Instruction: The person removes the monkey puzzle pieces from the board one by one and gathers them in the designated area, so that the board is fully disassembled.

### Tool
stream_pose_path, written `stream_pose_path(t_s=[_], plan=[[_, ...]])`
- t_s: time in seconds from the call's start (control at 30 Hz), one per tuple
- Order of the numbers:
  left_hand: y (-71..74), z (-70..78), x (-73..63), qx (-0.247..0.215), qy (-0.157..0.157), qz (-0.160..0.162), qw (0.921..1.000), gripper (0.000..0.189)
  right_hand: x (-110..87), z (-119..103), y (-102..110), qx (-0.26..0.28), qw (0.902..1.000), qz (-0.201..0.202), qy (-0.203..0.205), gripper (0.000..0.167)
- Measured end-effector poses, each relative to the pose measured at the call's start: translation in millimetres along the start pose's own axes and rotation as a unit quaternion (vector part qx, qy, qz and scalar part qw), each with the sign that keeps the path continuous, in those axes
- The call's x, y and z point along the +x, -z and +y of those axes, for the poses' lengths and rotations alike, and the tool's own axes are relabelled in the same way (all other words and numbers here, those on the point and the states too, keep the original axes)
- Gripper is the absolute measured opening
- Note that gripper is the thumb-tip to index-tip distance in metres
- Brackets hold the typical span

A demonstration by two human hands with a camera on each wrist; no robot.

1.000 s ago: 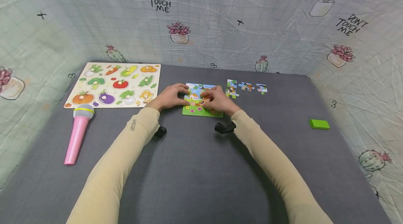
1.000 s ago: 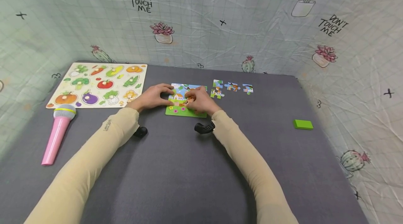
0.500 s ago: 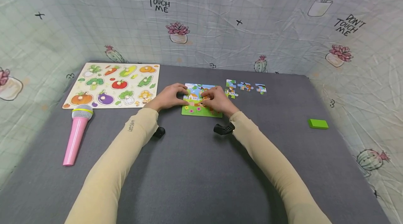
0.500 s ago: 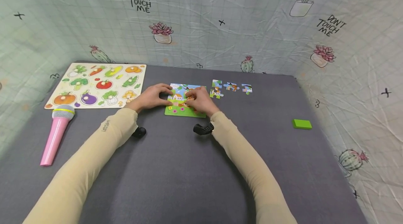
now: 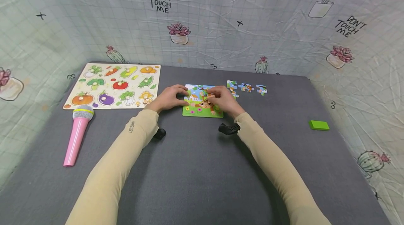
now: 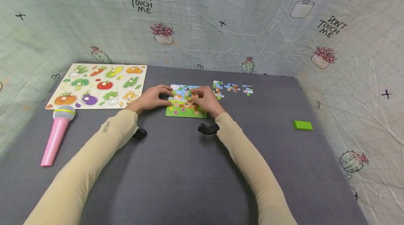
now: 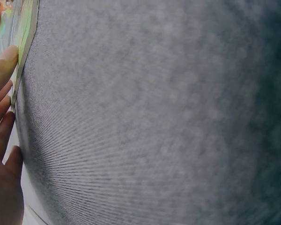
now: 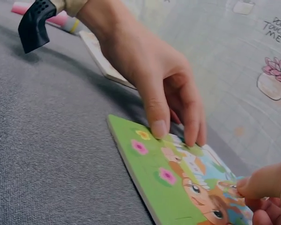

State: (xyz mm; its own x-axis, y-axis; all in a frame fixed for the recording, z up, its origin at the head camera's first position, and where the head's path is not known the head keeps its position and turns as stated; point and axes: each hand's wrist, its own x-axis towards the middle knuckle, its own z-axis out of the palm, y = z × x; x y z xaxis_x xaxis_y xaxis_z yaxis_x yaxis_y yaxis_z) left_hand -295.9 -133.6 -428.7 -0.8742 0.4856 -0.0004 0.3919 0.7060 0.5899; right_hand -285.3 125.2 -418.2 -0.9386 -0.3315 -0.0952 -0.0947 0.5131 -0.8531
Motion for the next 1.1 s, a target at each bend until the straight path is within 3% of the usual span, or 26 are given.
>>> stream_pose_path(t_s=[0.3,0.6,0.9,1.1], plan=[[0.0,-3.5,0.7,-0.004,0.005,0.002,1.0000,0.046,-10.0,7,18,0.057,0.9973,0.044,-0.014,0.036],[1.4,-1.9,-0.2,-0.004,0.002,-0.004,1.0000,0.045,-27.8,34,51,0.115,0.9876,0.097,-0.044,0.040],[1.1,-3.3,-0.4,-0.008,0.005,-0.009,0.9999,0.045,-38.4,61,82,0.091,0.9836,0.132,-0.083,0.041],[-0.9,-6.0,1.6,-0.009,0.000,-0.005,1.0000,0.045,-46.1,73,101,0.047,0.9848,0.136,-0.098,0.041]])
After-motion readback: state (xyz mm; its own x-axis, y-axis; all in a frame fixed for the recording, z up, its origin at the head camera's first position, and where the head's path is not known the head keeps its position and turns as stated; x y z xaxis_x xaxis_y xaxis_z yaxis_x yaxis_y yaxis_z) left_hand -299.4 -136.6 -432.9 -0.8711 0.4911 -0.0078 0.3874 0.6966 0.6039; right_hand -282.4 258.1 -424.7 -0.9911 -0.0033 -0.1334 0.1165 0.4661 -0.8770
